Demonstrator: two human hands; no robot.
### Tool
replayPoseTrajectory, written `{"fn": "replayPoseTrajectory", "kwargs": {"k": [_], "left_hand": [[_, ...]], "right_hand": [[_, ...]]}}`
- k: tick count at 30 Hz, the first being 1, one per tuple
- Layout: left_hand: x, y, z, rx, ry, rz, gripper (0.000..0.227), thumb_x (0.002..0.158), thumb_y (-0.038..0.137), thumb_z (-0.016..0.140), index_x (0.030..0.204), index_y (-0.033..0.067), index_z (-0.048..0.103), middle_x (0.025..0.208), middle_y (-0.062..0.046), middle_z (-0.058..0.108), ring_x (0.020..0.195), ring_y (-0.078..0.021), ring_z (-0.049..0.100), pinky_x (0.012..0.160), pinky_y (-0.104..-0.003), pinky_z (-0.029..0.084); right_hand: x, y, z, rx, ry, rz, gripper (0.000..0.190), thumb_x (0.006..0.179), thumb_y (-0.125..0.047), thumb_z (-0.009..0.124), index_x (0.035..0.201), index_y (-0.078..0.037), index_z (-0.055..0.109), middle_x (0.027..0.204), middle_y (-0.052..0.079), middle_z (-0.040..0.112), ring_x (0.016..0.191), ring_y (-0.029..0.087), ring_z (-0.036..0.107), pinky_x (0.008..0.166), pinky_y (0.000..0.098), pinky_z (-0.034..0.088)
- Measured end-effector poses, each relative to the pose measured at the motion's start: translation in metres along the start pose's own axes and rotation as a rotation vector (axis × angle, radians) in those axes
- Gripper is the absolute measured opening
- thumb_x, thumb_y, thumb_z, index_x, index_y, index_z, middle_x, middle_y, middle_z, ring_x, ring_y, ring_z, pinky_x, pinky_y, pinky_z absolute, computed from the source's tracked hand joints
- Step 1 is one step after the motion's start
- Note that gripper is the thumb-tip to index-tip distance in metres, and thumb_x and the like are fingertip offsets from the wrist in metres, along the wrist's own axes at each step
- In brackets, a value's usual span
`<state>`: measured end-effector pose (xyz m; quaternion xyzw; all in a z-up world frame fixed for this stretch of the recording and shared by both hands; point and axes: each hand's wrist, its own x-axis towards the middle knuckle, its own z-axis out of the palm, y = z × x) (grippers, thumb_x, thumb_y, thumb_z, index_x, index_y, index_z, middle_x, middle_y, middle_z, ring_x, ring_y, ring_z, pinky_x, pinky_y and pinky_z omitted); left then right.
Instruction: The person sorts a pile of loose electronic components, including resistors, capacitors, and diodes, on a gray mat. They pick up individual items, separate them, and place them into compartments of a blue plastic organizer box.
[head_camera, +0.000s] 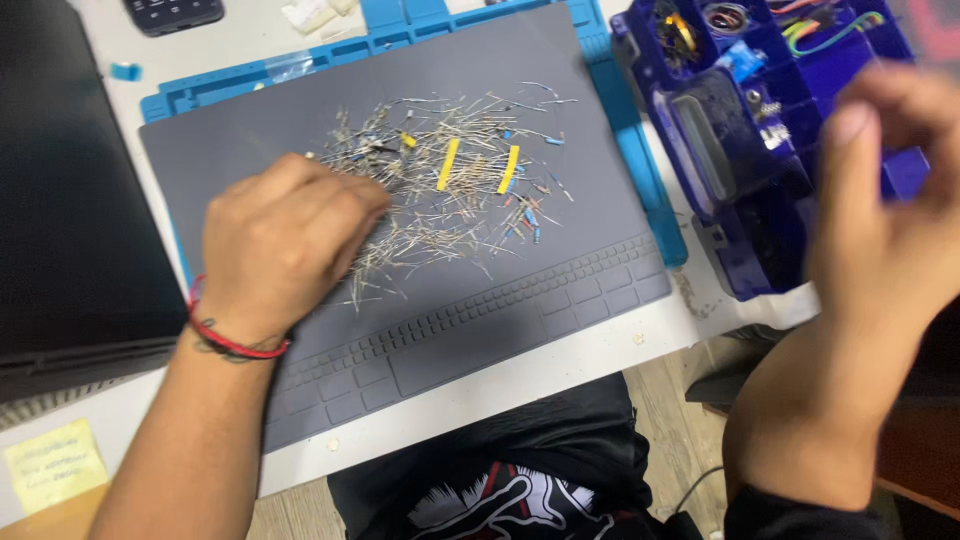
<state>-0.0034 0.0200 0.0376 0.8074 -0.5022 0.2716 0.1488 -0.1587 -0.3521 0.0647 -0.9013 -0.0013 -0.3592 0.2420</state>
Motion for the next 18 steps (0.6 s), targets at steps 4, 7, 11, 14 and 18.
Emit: {"fn": "replayPoseTrajectory", "kwargs": {"k": [4,7,11,14,18], "left_hand": [[0.002,0.009,0.008,-0.143,0.109,0.040,0.012,0.109,0.007,0.066,0.109,0.0111,0.077,0.104,0.000,0.079,0.086,-0.0231,0.067,0.069,-0.036,0.053],[0.001,0.018,0.015,-0.363,0.152,-0.058,0.011,0.103,0.006,0.072,0.113,0.0044,0.076,0.102,-0.008,0.078,0.086,-0.0280,0.068,0.079,-0.038,0.054],[0.000,0.030,0.025,-0.823,0.190,-0.597,0.014,0.091,0.008,0.084,0.103,0.0075,0.076,0.098,-0.007,0.078,0.089,-0.0144,0.069,0.082,-0.026,0.055],[-0.001,0.028,0.027,-1.065,0.064,-0.849,0.016,0.089,0.017,0.082,0.103,0.0097,0.076,0.099,-0.001,0.078,0.082,-0.0042,0.068,0.077,-0.018,0.058],[-0.004,0.027,0.030,-1.318,0.069,-0.899,0.018,0.090,0.013,0.079,0.105,0.0058,0.072,0.102,-0.007,0.078,0.091,-0.0096,0.075,0.080,-0.019,0.063]], "right_hand": [[0.002,-0.070,0.028,0.091,-0.213,-0.070,0.015,0.111,0.005,0.071,0.125,0.009,0.070,0.119,0.022,0.072,0.109,0.035,0.067,0.103,0.0453,0.050],[0.009,-0.098,0.067,0.268,-0.411,-0.089,0.031,0.099,-0.006,0.075,0.128,-0.001,0.063,0.113,0.013,0.070,0.099,0.024,0.069,0.090,0.0356,0.055],[0.020,-0.101,0.116,0.415,-0.471,-0.093,0.053,0.102,-0.009,0.073,0.148,-0.007,0.047,0.135,0.015,0.062,0.106,0.023,0.066,0.090,0.0349,0.053],[0.018,-0.094,0.140,0.534,-0.430,-0.141,0.051,0.107,-0.008,0.068,0.152,-0.007,0.043,0.144,0.017,0.059,0.112,0.026,0.068,0.104,0.0375,0.056],[0.007,-0.086,0.156,0.578,-0.347,-0.118,0.034,0.106,-0.004,0.068,0.138,-0.002,0.058,0.122,0.015,0.071,0.104,0.024,0.070,0.097,0.0348,0.057]]}}
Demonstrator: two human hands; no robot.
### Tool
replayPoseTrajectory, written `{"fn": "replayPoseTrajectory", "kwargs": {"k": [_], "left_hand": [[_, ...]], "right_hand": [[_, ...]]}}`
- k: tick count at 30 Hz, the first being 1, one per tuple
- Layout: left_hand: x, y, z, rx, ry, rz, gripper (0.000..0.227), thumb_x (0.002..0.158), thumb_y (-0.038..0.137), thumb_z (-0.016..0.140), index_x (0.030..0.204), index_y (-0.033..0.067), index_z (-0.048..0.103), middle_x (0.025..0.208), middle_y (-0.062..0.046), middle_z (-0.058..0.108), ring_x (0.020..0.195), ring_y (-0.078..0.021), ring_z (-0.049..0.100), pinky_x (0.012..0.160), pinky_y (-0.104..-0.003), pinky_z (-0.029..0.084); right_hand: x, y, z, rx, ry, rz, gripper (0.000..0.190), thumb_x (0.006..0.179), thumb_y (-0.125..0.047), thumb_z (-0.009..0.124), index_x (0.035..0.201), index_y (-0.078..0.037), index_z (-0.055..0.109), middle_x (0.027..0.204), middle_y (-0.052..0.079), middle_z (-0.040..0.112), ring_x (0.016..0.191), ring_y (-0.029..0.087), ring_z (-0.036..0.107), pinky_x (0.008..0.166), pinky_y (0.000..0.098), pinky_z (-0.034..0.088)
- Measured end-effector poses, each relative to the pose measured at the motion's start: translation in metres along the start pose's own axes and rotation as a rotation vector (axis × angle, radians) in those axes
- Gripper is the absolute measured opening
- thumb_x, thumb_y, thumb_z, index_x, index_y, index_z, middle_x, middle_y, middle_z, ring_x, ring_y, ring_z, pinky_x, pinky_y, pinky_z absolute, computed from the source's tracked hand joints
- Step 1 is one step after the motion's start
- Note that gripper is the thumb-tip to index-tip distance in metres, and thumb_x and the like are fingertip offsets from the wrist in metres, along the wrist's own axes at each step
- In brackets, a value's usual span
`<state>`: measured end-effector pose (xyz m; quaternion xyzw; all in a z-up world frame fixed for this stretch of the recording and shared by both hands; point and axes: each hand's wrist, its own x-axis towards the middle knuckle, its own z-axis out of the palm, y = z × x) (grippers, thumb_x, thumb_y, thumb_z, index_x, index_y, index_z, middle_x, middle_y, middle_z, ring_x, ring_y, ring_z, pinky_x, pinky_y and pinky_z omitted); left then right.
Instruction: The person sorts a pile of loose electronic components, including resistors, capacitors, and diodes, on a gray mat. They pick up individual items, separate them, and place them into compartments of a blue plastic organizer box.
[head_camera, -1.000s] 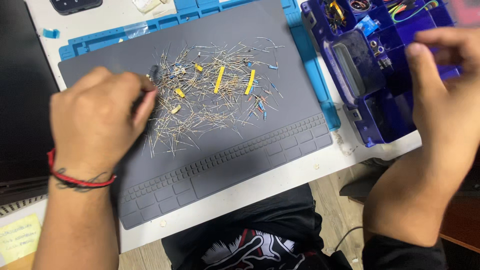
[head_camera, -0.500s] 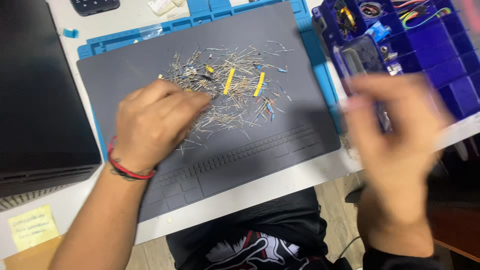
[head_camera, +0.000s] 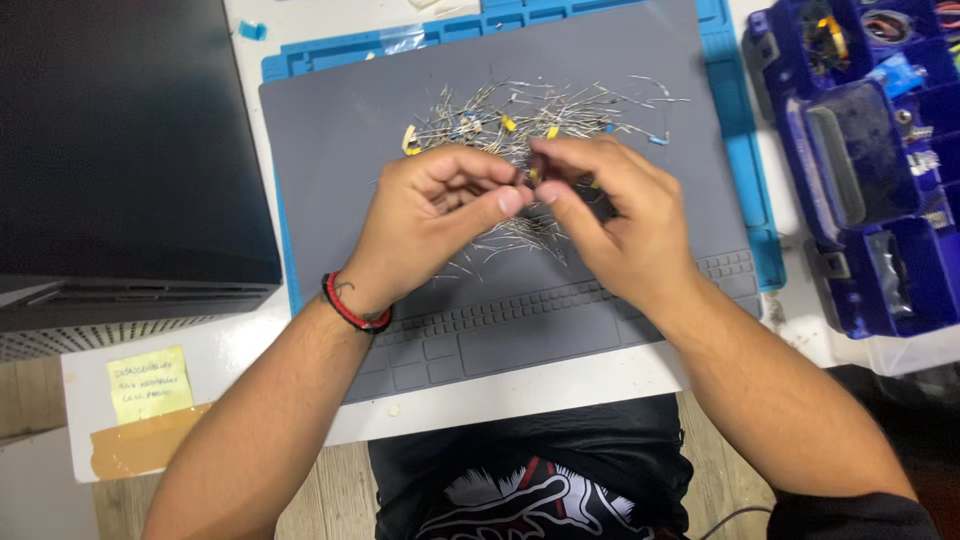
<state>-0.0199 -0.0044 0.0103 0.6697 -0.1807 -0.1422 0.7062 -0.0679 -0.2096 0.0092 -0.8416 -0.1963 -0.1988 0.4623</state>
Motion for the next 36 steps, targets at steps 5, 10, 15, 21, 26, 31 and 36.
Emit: {"fn": "replayPoseTrajectory", "kwargs": {"k": [5,10,15,21,26,31,36], "left_hand": [[-0.001,0.000,0.002,0.035,-0.149,0.049,0.012,0.094,0.017,0.076,0.104,0.0094,0.073,0.097,-0.001,0.075,0.084,-0.0038,0.066,0.074,-0.017,0.056],[-0.002,0.006,0.004,0.007,-0.203,-0.001,0.010,0.096,0.018,0.072,0.101,0.0085,0.072,0.095,-0.005,0.078,0.084,-0.0074,0.070,0.076,-0.020,0.060],[-0.005,0.004,0.007,0.077,-0.268,-0.097,0.015,0.094,0.019,0.072,0.106,0.0098,0.077,0.089,-0.002,0.079,0.067,-0.0062,0.066,0.062,-0.019,0.058],[-0.005,0.018,0.006,0.085,-0.394,-0.155,0.019,0.097,0.025,0.066,0.103,0.0082,0.073,0.093,-0.006,0.082,0.070,-0.0043,0.065,0.060,-0.020,0.059],[-0.006,0.022,0.006,0.056,-0.451,-0.163,0.021,0.097,0.024,0.065,0.108,0.0078,0.073,0.096,-0.008,0.082,0.084,-0.0066,0.073,0.061,-0.021,0.059],[-0.010,0.024,0.002,-0.028,-0.341,-0.048,0.023,0.099,0.019,0.065,0.118,0.0072,0.071,0.100,-0.009,0.081,0.069,-0.0034,0.060,0.055,-0.019,0.054],[-0.012,0.020,0.004,0.027,-0.150,0.073,0.021,0.103,0.018,0.064,0.119,0.0080,0.072,0.108,-0.001,0.079,0.057,-0.0031,0.045,0.047,-0.017,0.045]], "right_hand": [[-0.002,-0.003,0.003,-0.047,0.045,0.031,0.015,0.104,-0.002,0.069,0.119,-0.002,0.071,0.101,0.012,0.076,0.090,0.022,0.073,0.084,0.0327,0.056],[-0.001,-0.007,0.004,-0.076,0.061,-0.012,0.014,0.103,0.002,0.068,0.115,0.000,0.073,0.100,0.012,0.077,0.090,0.023,0.075,0.083,0.0320,0.058],[-0.003,-0.012,-0.001,-0.083,0.139,0.001,0.011,0.102,0.006,0.069,0.112,0.002,0.073,0.100,0.015,0.077,0.090,0.023,0.077,0.081,0.0318,0.060],[-0.001,-0.008,-0.006,-0.102,0.253,-0.017,0.009,0.105,0.007,0.066,0.111,0.004,0.072,0.098,0.016,0.076,0.091,0.025,0.073,0.080,0.0336,0.056],[-0.002,-0.006,-0.009,-0.109,0.307,0.003,0.006,0.107,0.005,0.064,0.109,0.003,0.069,0.095,0.015,0.067,0.080,0.022,0.059,0.077,0.0332,0.048],[-0.002,-0.001,-0.001,-0.113,0.082,0.046,0.008,0.103,0.000,0.070,0.110,-0.002,0.073,0.097,0.012,0.072,0.083,0.021,0.065,0.074,0.0325,0.051],[-0.008,0.005,0.010,-0.094,-0.063,0.013,0.008,0.104,-0.006,0.066,0.109,-0.001,0.069,0.092,0.009,0.065,0.075,0.021,0.058,0.068,0.0338,0.047]]}}
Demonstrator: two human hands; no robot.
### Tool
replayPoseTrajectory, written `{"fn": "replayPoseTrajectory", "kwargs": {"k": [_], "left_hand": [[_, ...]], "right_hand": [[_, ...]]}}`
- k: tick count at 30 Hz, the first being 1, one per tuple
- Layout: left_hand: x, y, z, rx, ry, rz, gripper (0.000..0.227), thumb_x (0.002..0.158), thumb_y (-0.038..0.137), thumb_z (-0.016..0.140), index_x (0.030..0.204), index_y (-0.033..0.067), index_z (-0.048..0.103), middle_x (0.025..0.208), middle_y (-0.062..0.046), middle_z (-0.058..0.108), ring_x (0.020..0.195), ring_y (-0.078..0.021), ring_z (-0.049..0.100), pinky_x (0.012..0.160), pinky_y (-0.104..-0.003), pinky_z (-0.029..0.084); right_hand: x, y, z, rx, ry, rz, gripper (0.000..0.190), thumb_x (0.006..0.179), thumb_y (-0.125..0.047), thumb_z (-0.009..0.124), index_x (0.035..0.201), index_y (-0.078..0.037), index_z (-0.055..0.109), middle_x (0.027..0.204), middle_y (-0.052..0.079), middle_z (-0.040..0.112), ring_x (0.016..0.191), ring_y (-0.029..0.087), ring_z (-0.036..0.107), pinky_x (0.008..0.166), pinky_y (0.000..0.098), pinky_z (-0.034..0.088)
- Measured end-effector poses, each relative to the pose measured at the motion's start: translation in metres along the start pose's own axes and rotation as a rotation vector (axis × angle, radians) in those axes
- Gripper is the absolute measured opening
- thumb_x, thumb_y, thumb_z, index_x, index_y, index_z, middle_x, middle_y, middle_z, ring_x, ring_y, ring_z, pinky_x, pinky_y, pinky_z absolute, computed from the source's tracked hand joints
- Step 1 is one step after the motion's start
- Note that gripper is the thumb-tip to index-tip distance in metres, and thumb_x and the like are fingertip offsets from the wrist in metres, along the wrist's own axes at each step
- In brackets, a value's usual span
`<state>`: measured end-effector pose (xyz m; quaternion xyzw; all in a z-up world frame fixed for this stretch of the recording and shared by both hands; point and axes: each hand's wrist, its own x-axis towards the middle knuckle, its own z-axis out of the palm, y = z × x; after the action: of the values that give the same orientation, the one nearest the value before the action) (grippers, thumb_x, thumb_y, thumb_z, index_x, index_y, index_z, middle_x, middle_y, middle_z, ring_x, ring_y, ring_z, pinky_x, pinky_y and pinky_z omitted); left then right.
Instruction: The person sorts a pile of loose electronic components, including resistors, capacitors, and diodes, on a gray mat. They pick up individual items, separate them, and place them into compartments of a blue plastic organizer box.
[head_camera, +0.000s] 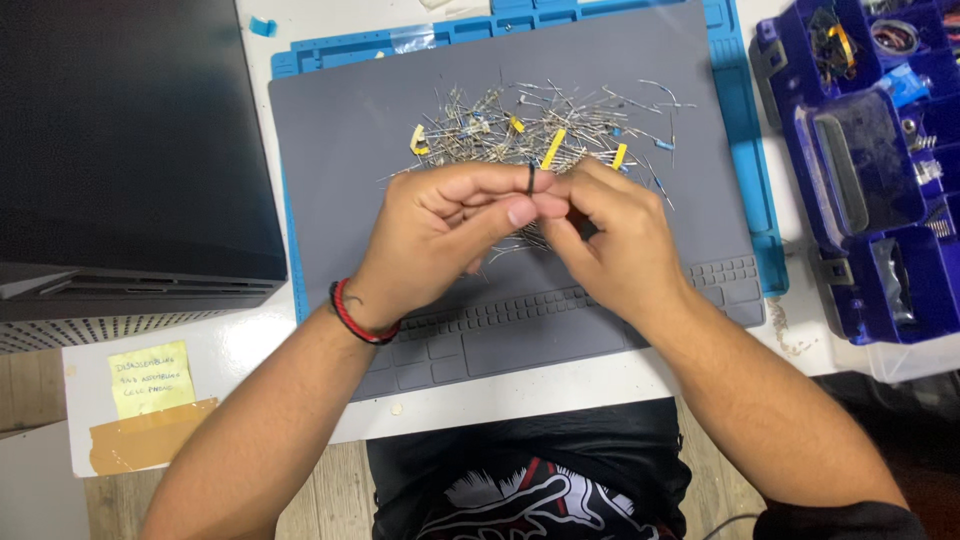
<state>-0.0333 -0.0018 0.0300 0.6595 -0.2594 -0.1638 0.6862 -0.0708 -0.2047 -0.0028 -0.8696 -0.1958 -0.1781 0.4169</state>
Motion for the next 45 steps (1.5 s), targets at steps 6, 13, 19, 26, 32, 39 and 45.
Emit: {"fn": "replayPoseTrajectory", "kwargs": {"k": [6,13,19,26,32,39,45], "left_hand": [[0.003,-0.009,-0.001,0.551,0.057,0.519,0.012,0.103,0.006,0.066,0.110,-0.0023,0.071,0.106,-0.011,0.076,0.091,-0.0247,0.075,0.082,-0.033,0.059],[0.000,-0.016,-0.002,1.028,0.112,0.567,0.022,0.104,-0.001,0.058,0.120,0.0127,0.067,0.113,0.002,0.072,0.074,-0.0193,0.065,0.055,-0.032,0.049],[0.002,-0.022,-0.002,1.014,0.090,0.537,0.012,0.106,0.011,0.063,0.116,0.0112,0.069,0.108,-0.001,0.076,0.082,-0.0237,0.072,0.061,-0.037,0.055],[0.007,-0.018,-0.003,0.763,-0.042,0.545,0.010,0.108,0.009,0.056,0.108,0.0042,0.065,0.099,-0.006,0.069,0.082,-0.0272,0.053,0.080,-0.039,0.045],[0.005,-0.026,-0.002,0.575,0.009,0.567,0.014,0.101,0.004,0.074,0.114,0.0080,0.072,0.111,-0.005,0.074,0.093,-0.0251,0.062,0.088,-0.036,0.051],[0.003,-0.016,0.004,0.499,0.131,0.519,0.015,0.096,0.013,0.080,0.106,0.0102,0.069,0.099,-0.001,0.075,0.071,-0.0156,0.057,0.077,-0.030,0.052],[0.002,-0.016,0.001,0.776,0.146,0.687,0.014,0.099,0.012,0.078,0.109,0.0036,0.074,0.102,-0.006,0.077,0.082,-0.0246,0.068,0.078,-0.035,0.056]], "right_hand": [[0.000,-0.009,-0.001,-0.002,0.009,0.007,0.009,0.102,-0.005,0.068,0.110,0.001,0.068,0.093,0.008,0.060,0.071,0.019,0.057,0.067,0.0321,0.047],[0.000,-0.015,-0.005,0.023,0.125,0.033,0.010,0.099,-0.002,0.079,0.105,-0.004,0.072,0.095,0.009,0.065,0.069,0.014,0.056,0.068,0.0276,0.047],[0.001,-0.015,-0.009,-0.017,0.150,-0.059,0.010,0.099,0.001,0.079,0.105,-0.001,0.072,0.098,0.014,0.071,0.081,0.020,0.062,0.070,0.0292,0.051],[-0.002,-0.005,-0.010,0.016,0.151,-0.159,0.024,0.099,-0.008,0.078,0.119,0.001,0.068,0.107,0.019,0.070,0.086,0.023,0.063,0.077,0.0316,0.053],[0.003,-0.013,-0.011,0.135,0.110,-0.123,0.016,0.100,-0.006,0.069,0.111,0.005,0.071,0.110,0.021,0.073,0.104,0.032,0.074,0.098,0.0375,0.060],[-0.003,-0.011,-0.008,0.208,0.177,-0.003,0.003,0.100,0.000,0.072,0.103,0.000,0.071,0.094,0.016,0.073,0.074,0.020,0.070,0.075,0.0282,0.057],[-0.007,-0.007,-0.003,0.338,0.177,0.208,0.004,0.101,-0.004,0.070,0.102,0.000,0.070,0.090,0.013,0.070,0.068,0.017,0.069,0.065,0.0225,0.053]]}}
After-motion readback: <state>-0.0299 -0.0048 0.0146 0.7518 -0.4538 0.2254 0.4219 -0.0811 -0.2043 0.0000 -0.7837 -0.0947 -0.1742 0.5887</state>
